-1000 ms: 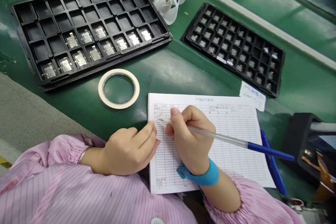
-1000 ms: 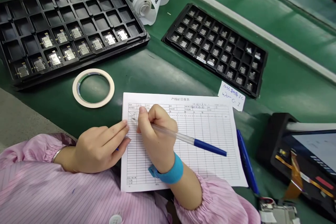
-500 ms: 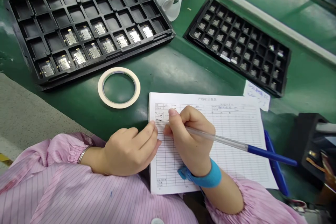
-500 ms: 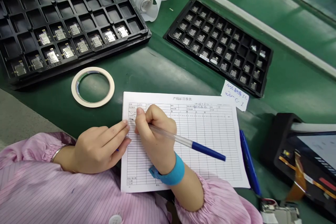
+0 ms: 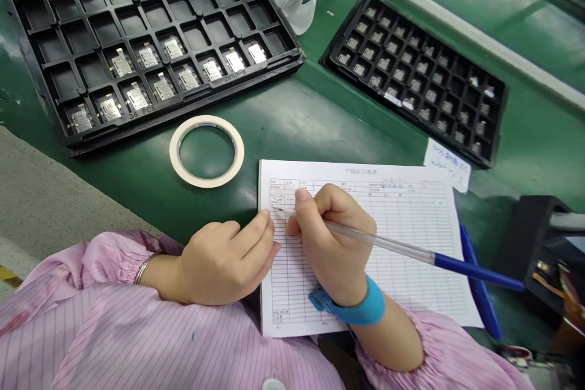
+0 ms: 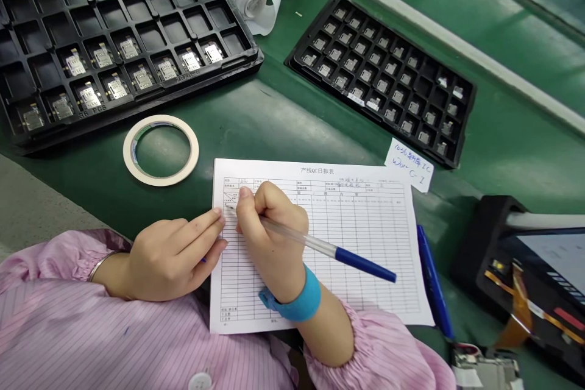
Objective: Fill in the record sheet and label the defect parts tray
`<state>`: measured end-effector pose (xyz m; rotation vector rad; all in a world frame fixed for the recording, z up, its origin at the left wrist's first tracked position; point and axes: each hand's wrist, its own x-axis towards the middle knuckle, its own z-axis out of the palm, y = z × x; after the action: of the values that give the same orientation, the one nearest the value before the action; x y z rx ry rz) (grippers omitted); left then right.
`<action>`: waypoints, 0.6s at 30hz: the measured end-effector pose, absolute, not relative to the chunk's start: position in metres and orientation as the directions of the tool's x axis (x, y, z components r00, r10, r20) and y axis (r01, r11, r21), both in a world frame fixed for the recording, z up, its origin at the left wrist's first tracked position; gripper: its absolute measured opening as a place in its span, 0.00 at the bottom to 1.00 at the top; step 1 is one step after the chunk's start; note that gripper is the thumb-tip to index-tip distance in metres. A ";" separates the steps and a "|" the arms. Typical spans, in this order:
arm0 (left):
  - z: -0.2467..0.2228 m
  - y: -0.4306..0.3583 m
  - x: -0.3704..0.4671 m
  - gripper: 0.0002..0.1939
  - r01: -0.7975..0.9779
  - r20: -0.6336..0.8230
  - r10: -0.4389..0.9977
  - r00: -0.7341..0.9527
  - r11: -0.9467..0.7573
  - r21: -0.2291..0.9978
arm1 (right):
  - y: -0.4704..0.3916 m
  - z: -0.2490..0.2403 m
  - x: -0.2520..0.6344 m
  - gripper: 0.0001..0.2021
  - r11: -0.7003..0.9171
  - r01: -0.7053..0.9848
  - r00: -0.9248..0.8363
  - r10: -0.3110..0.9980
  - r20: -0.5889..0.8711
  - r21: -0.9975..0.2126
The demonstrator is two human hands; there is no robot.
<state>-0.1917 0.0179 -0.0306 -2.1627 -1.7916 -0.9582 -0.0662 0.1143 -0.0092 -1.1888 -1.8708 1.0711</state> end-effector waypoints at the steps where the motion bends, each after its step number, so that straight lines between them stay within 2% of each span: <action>1: -0.031 0.018 -0.192 0.10 0.931 0.572 0.817 0.075 -0.263 0.253 | 0.115 -0.009 -0.066 0.20 0.249 0.374 -0.361 0.926 0.108 -0.894; 7: -0.028 0.021 -0.194 0.09 0.930 0.546 0.824 0.154 -0.307 0.201 | 0.117 -0.009 -0.063 0.19 0.250 0.353 -0.324 0.937 0.133 -0.902; 18: -0.029 0.018 -0.194 0.08 0.932 0.534 0.828 0.172 -0.313 0.185 | 0.117 -0.010 -0.063 0.20 0.262 0.355 -0.350 0.927 0.133 -0.898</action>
<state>-0.1940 0.0183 -0.0293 -2.2562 -1.7182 -0.8348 -0.0631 0.1172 -0.0098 -1.1642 -1.8456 1.0572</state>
